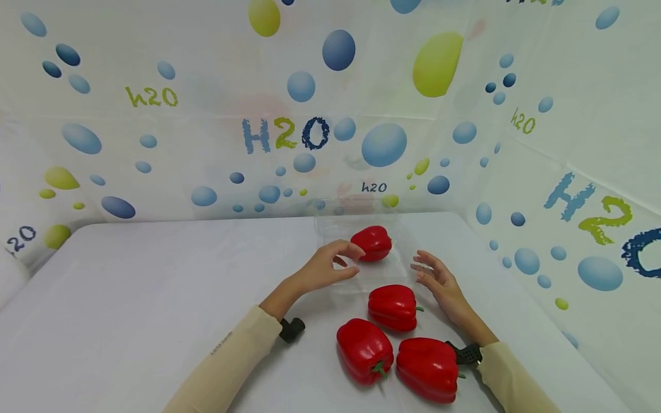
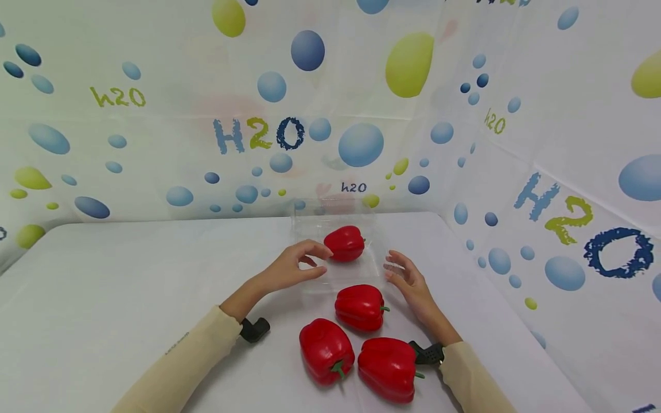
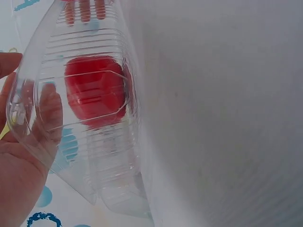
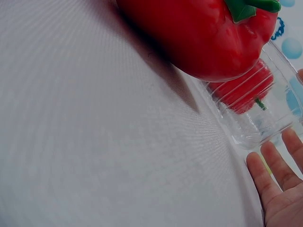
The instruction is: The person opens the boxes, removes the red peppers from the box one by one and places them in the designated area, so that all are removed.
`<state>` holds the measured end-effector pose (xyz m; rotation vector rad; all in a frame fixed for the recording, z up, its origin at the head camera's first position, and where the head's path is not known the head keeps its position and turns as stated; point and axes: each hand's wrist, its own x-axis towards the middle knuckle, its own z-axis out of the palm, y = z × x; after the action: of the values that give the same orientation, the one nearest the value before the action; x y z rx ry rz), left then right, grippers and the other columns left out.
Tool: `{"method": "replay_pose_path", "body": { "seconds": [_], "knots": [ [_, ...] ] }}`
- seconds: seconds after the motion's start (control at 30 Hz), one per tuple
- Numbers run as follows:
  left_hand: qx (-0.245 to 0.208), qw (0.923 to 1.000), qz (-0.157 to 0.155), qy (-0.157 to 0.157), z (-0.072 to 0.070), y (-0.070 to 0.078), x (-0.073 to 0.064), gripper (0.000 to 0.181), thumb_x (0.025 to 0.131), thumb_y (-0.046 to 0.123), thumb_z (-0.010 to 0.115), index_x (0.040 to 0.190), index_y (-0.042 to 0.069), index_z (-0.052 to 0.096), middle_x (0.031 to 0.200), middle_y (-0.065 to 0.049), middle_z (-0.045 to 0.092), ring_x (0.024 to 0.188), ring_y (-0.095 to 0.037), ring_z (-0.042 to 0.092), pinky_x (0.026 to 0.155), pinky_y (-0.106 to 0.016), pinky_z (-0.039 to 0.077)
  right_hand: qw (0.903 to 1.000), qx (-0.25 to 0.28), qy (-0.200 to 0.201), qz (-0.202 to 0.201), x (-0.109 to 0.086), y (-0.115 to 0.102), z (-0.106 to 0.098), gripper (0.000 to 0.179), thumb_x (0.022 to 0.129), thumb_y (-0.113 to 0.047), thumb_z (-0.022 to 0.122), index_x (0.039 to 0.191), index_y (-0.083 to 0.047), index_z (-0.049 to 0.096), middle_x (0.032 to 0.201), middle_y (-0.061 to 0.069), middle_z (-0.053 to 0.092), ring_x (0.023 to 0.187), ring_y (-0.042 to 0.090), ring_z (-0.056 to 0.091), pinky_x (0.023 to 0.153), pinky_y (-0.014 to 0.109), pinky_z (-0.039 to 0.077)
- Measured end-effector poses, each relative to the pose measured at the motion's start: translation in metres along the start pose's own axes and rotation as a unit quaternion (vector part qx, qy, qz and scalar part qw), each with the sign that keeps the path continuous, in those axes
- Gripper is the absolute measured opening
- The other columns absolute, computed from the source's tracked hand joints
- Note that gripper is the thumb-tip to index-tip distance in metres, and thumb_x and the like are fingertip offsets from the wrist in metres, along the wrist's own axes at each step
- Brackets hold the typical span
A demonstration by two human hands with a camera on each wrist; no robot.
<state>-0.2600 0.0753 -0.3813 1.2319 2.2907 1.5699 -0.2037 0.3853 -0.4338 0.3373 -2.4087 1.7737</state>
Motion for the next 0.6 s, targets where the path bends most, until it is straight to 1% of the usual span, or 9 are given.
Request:
{"method": "replay_pose_path", "body": {
  "seconds": [0.1, 0.23, 0.4, 0.5, 0.6],
  "knots": [
    [0.006, 0.9999, 0.006, 0.006, -0.001, -0.002, 0.002, 0.037, 0.088, 0.006, 0.069, 0.124, 0.003, 0.058, 0.124, -0.014, 0.059, 0.117, -0.038, 0.052, 0.096, -0.050, 0.049, 1.0000, 0.001, 0.004, 0.002, 0.000, 0.000, 0.000, 0.057, 0.100, -0.014, 0.054, 0.150, -0.004, 0.029, 0.147, 0.023, 0.039, 0.124, 0.009, 0.054, 0.094, 0.017, 0.046],
    [0.019, 0.9996, 0.011, 0.017, -0.002, -0.005, 0.003, 0.038, 0.088, 0.007, 0.069, 0.124, 0.003, 0.057, 0.124, -0.014, 0.058, 0.118, -0.038, 0.051, 0.097, -0.049, 0.049, 1.0000, 0.002, 0.000, 0.002, 0.000, 0.000, 0.000, 0.057, 0.100, -0.014, 0.053, 0.150, -0.005, 0.029, 0.147, 0.023, 0.038, 0.124, 0.009, 0.053, 0.095, 0.017, 0.045],
    [0.030, 0.9993, -0.003, 0.022, -0.005, -0.005, 0.006, 0.041, 0.087, 0.007, 0.070, 0.126, 0.004, 0.056, 0.127, -0.014, 0.056, 0.120, -0.037, 0.051, 0.098, -0.046, 0.049, 1.0000, 0.002, -0.004, -0.002, 0.000, 0.000, 0.000, 0.058, 0.100, -0.017, 0.054, 0.150, -0.005, 0.029, 0.147, 0.024, 0.038, 0.125, 0.009, 0.053, 0.095, 0.018, 0.045],
    [0.027, 0.9994, -0.010, 0.019, -0.006, -0.007, 0.008, 0.043, 0.087, 0.006, 0.069, 0.128, 0.004, 0.055, 0.128, -0.015, 0.055, 0.121, -0.038, 0.050, 0.099, -0.047, 0.048, 1.0000, 0.000, -0.003, -0.008, 0.000, 0.001, 0.000, 0.058, 0.100, -0.016, 0.054, 0.150, -0.002, 0.028, 0.147, 0.026, 0.038, 0.123, 0.006, 0.054, 0.095, 0.017, 0.045],
    [0.024, 0.9994, -0.015, 0.018, -0.008, -0.010, 0.011, 0.043, 0.087, 0.005, 0.069, 0.128, 0.003, 0.055, 0.128, -0.017, 0.054, 0.121, -0.039, 0.050, 0.100, -0.050, 0.046, 1.0000, -0.001, -0.002, -0.007, 0.000, 0.001, 0.000, 0.057, 0.100, -0.015, 0.053, 0.150, -0.002, 0.028, 0.147, 0.025, 0.038, 0.123, 0.006, 0.054, 0.095, 0.017, 0.045]
  ]
}}
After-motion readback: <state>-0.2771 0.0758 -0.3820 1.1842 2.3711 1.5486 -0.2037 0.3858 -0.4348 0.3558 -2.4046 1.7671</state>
